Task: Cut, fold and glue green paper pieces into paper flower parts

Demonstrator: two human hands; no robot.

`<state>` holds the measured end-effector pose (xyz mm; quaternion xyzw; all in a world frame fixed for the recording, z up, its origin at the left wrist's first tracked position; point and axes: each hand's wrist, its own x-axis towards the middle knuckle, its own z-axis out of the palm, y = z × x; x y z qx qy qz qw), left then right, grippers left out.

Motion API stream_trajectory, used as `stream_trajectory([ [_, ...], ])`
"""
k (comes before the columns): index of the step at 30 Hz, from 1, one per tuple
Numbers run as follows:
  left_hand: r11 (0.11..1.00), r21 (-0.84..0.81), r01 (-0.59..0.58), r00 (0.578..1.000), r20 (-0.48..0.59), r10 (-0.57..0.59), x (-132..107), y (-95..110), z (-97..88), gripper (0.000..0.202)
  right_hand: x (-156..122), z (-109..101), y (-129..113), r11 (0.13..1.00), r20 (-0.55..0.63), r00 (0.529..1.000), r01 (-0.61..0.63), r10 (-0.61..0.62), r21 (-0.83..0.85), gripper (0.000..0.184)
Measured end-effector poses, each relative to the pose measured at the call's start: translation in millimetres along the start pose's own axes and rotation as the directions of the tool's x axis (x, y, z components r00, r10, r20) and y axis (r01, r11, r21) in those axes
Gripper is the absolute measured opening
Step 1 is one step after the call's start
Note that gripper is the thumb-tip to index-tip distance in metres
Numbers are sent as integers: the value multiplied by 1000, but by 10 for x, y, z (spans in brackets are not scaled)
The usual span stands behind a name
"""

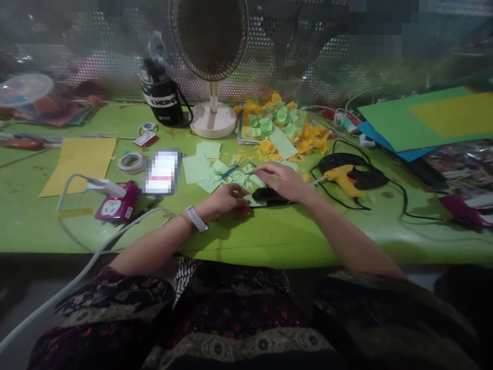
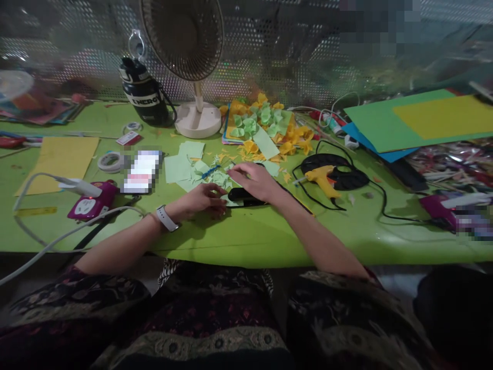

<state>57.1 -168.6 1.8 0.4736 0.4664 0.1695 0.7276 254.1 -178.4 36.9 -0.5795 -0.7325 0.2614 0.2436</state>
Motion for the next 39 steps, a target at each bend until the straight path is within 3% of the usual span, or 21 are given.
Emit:
stream_trajectory([
  [7, 999, 31, -24, 999, 27, 23, 80, -48, -30, 28, 238, 352, -7, 985, 0, 998, 69, -70, -159, 54],
  [23, 993, 103, -56, 998, -14, 58, 80, -33, 1, 29, 262, 423, -16, 957, 123, 992, 41, -6, -289, 54],
  [39, 989, 135, -59, 998, -28, 63, 81, -58, -4, 24, 278, 450, 23, 931, 119, 990, 118, -81, -344, 41],
])
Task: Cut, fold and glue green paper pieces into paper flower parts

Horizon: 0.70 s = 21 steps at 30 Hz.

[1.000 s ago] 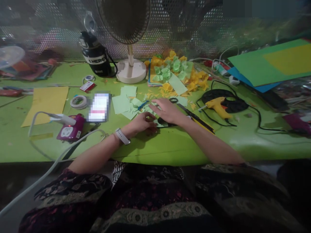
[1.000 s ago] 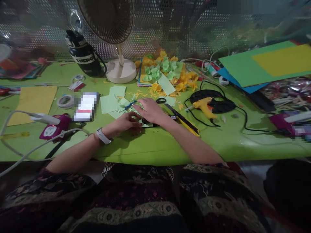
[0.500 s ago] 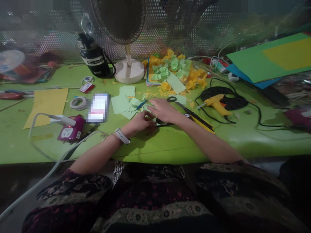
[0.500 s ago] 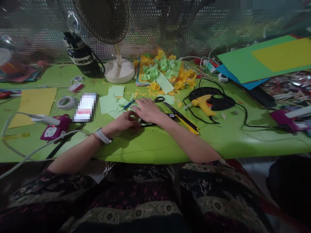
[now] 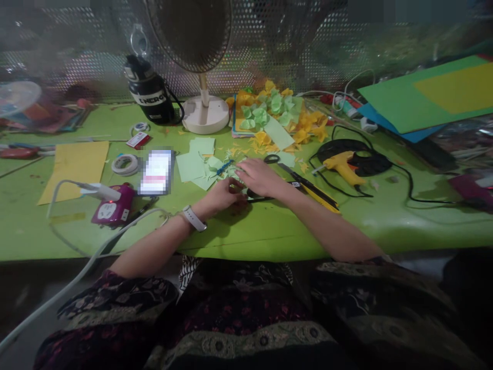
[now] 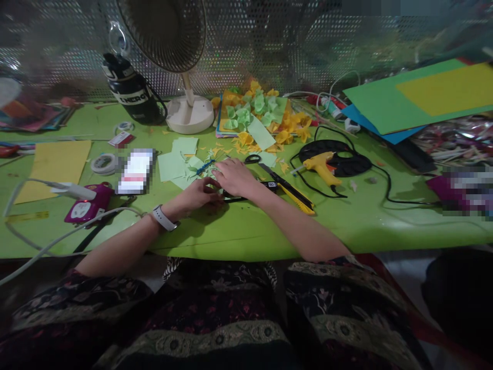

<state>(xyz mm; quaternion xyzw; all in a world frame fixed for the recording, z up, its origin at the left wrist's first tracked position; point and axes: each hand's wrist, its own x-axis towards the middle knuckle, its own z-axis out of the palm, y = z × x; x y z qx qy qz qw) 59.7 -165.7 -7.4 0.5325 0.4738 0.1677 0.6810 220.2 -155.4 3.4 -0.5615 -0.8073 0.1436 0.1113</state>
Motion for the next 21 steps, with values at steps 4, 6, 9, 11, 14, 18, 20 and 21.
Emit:
stream_trajectory([
  [4, 1000, -26, -10, 1000, -9, 10, 11, -28, 7, 26, 3, -15, -13, 999, -4, 1000, 17, -18, -30, 37],
  [6, 999, -43, -9, 1000, -11, 9, 12, -35, 11, 25, 1, -27, -24, 1000, 6, 1000, 15, -15, -26, 37],
  [9, 999, -32, 0, 1000, -16, 0, 9, -34, 12, 22, -3, -37, -35, 1000, 16, 1000, 9, -9, -22, 37],
  [11, 1000, -3, -5, 1000, -20, 5, 5, -28, 11, 23, -3, -33, -35, 1000, 11, 1000, 7, -7, -17, 38],
  [14, 1000, 24, -7, 1000, -18, 7, -5, -18, 14, 23, -2, -25, -28, 1000, 2, 1000, 15, -15, -16, 38],
  [18, 1000, 5, 5, 999, -33, -5, -9, -20, 22, 22, -6, -38, -33, 999, 0, 1000, 30, -30, -30, 38],
  [20, 1000, 8, 2, 999, -36, -1, 0, -33, 21, 24, -12, -54, -46, 999, 6, 1000, 29, -29, -33, 39],
  [21, 1000, 11, -2, 999, -38, 3, 5, -40, 20, 26, -15, -62, -55, 999, 10, 1000, 25, -25, -35, 39],
])
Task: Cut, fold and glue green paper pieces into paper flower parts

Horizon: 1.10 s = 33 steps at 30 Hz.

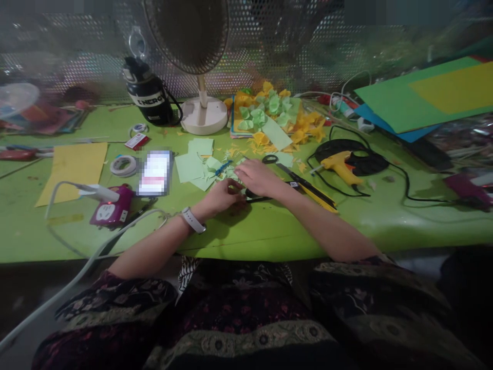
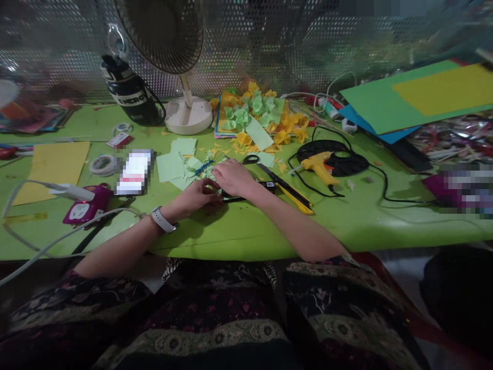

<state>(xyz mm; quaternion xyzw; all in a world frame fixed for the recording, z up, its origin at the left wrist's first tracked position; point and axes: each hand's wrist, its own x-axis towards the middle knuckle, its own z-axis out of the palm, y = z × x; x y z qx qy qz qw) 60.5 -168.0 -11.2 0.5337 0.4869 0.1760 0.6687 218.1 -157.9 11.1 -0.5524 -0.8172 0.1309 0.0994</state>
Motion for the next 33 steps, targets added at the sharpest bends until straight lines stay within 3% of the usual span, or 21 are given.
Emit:
stream_trajectory([
  [33, 1000, -2, -6, 1000, -22, 6, -44, 25, 44, 26, 13, 9, -13, 999, 2, 1000, -8, 9, -44, 38],
])
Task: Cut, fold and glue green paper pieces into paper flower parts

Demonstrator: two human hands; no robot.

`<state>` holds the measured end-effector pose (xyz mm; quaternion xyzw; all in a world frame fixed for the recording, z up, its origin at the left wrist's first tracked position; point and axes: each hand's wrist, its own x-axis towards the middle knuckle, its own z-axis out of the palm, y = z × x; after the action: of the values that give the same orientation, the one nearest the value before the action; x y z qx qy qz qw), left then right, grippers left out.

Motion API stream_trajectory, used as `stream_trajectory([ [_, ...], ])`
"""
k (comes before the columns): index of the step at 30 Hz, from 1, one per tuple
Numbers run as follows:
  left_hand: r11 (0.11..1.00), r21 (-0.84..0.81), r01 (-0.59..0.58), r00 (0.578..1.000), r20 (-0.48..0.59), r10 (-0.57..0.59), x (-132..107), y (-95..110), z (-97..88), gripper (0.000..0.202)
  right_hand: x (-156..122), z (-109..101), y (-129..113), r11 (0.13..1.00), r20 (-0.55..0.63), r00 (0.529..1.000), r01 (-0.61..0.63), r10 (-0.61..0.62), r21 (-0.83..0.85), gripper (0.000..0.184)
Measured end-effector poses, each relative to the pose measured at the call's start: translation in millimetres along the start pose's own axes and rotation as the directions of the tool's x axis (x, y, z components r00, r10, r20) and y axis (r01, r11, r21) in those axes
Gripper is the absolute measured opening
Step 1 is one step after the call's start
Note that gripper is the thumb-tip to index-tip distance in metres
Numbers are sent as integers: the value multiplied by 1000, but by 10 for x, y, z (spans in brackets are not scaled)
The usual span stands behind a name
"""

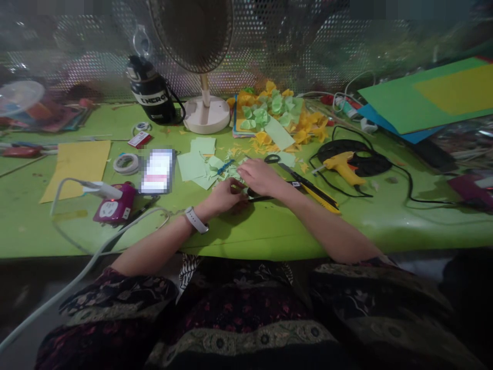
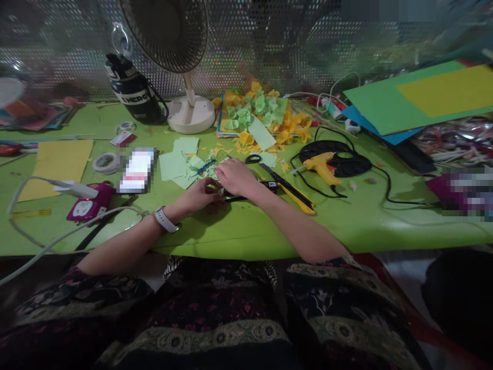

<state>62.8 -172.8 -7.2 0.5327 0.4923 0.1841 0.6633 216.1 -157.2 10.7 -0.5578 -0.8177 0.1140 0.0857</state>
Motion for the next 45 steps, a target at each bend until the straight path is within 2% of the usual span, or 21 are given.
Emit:
stream_trajectory([
  [4, 1000, 16, -12, 1000, 11, 11, 22, -26, -15, 30, -2, 1, -2, 1000, -1, 1000, -5, 5, 9, 38],
  [22, 1000, -26, 4, 1000, 20, -3, -10, 22, -9, 19, 2, -1, 5, 999, 6, 1000, -12, 12, 34, 38],
  [45, 1000, -13, 7, 1000, 28, -7, -8, 9, 1, 20, 0, -2, -3, 1000, 6, 1000, -5, 5, 13, 38],
])
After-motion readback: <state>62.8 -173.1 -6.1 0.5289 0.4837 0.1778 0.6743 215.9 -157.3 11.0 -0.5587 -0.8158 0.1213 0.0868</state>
